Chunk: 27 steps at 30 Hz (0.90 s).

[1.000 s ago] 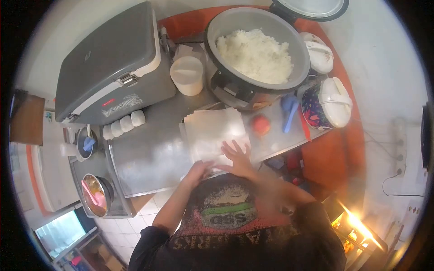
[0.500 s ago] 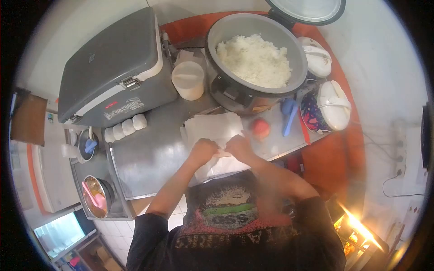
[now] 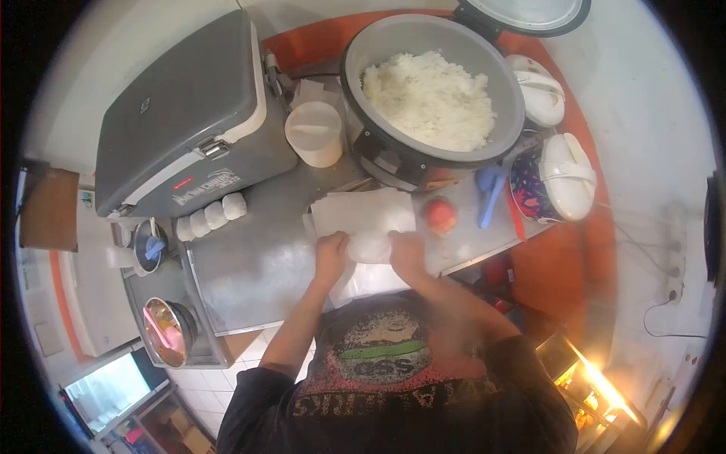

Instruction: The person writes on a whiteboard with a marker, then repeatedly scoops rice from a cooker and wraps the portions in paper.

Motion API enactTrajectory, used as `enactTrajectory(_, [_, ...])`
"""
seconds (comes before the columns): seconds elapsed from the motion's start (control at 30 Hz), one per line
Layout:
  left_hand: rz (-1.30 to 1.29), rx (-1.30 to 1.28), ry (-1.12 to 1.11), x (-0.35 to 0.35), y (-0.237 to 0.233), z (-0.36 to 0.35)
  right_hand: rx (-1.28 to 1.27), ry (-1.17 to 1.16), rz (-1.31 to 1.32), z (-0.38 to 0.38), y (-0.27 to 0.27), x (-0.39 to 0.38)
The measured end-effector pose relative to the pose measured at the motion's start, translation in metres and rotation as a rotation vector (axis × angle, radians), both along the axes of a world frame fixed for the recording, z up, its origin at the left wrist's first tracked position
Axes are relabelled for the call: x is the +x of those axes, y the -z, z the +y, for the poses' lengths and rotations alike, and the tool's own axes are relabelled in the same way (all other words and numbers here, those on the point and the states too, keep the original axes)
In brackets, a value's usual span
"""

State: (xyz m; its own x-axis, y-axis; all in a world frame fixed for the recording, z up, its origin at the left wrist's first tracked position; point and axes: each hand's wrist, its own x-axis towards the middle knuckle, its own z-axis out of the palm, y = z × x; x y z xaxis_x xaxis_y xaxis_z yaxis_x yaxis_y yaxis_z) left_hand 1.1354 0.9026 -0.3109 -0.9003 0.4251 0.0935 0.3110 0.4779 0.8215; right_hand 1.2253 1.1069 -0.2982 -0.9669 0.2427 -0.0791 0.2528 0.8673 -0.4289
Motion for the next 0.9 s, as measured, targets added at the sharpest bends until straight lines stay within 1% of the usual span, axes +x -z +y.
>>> enactTrajectory(0.07, [0.009,-0.067,-0.055,0.005,0.008,0.001,-0.067,0.058,0.011,-0.007,0.003,-0.002])
enactTrajectory(0.13, [0.066,-0.060,-0.092,0.007,0.022,0.005,-0.092,0.102,0.054,-0.010,0.009,-0.005])
enactTrajectory(0.17, [0.096,-0.056,-0.111,0.007,0.024,0.007,-0.083,0.094,0.116,-0.011,0.011,-0.004])
enactTrajectory(0.23, [0.047,-0.073,-0.095,0.006,0.027,0.008,-0.062,0.076,0.240,-0.012,0.014,-0.003])
enactTrajectory(0.33, [0.034,-0.153,-0.075,0.008,0.021,0.009,-0.054,0.064,0.157,-0.012,0.016,0.000])
enactTrajectory(0.37, [0.040,-0.190,-0.067,0.009,0.019,0.010,-0.055,0.013,0.172,-0.010,0.020,0.002])
enactTrajectory(0.47, [0.230,-0.256,0.108,0.005,0.024,0.001,-0.049,-0.117,0.205,-0.004,0.031,0.010])
enactTrajectory(0.53, [0.206,-0.385,0.160,0.008,0.018,-0.004,-0.031,-0.174,0.214,-0.002,0.034,0.018])
enactTrajectory(0.57, [0.194,-0.450,0.187,0.009,0.009,-0.006,-0.012,-0.196,0.262,-0.001,0.024,0.023])
enactTrajectory(0.63, [0.241,-0.450,0.244,0.016,-0.017,-0.014,0.030,-0.239,0.357,0.002,-0.007,0.030])
enactTrajectory(0.67, [0.265,-0.448,0.273,0.019,-0.024,-0.018,0.065,-0.263,0.344,0.005,-0.004,0.034])
enactTrajectory(0.73, [0.325,-0.427,0.319,0.020,-0.020,-0.023,0.136,-0.312,0.317,0.010,0.008,0.040])
enactTrajectory(0.77, [0.355,-0.418,0.341,0.020,-0.016,-0.026,0.063,-0.291,0.213,0.013,0.011,0.038])
enactTrajectory(0.83, [0.222,-0.460,0.415,0.004,0.002,-0.029,-0.081,-0.251,0.009,0.020,0.018,0.024])
enactTrajectory(0.9, [0.096,-0.471,0.457,-0.017,0.030,-0.030,-0.234,-0.149,-0.081,0.023,0.032,0.004])
